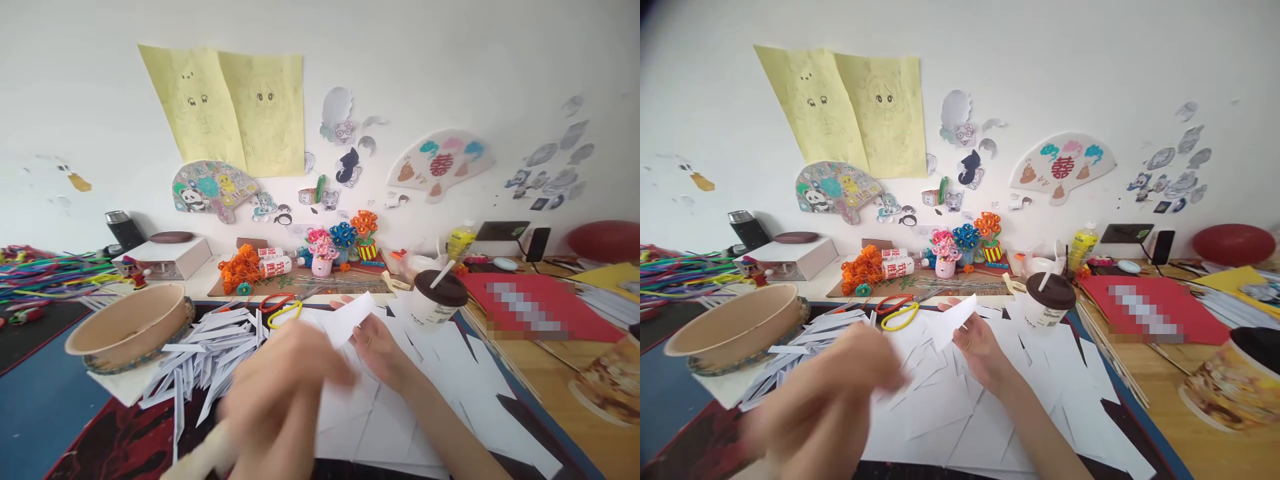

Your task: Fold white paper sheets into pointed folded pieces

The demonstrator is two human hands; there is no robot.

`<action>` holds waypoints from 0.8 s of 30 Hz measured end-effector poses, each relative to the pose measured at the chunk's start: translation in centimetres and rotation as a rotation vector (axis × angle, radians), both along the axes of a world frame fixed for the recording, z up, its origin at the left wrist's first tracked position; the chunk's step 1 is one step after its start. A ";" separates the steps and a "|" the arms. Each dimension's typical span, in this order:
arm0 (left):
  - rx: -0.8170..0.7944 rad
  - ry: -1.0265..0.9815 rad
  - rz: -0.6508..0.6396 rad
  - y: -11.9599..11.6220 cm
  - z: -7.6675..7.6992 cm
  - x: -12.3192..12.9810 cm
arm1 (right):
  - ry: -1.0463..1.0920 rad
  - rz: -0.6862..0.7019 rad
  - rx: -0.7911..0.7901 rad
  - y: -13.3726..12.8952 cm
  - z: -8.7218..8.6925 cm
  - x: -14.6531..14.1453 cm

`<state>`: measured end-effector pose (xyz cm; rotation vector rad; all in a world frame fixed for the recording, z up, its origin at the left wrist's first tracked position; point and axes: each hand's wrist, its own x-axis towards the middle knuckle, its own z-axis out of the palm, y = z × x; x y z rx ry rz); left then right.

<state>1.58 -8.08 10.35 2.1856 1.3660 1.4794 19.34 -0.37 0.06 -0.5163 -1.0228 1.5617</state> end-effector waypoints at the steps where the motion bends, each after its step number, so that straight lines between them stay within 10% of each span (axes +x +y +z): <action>1: 0.003 0.014 -0.041 1.2 -0.8 1.3 | 0.000 -0.015 0.012 0.1 0.0 0.1; 9: -0.177 0.128 -0.175 7.1 -6.7 2.8 | -0.088 -0.031 -0.039 0.3 0.5 1.1; 24: -0.302 -0.285 -0.120 6.6 -6.5 2.1 | -0.155 -0.187 -0.130 -0.5 1.2 0.9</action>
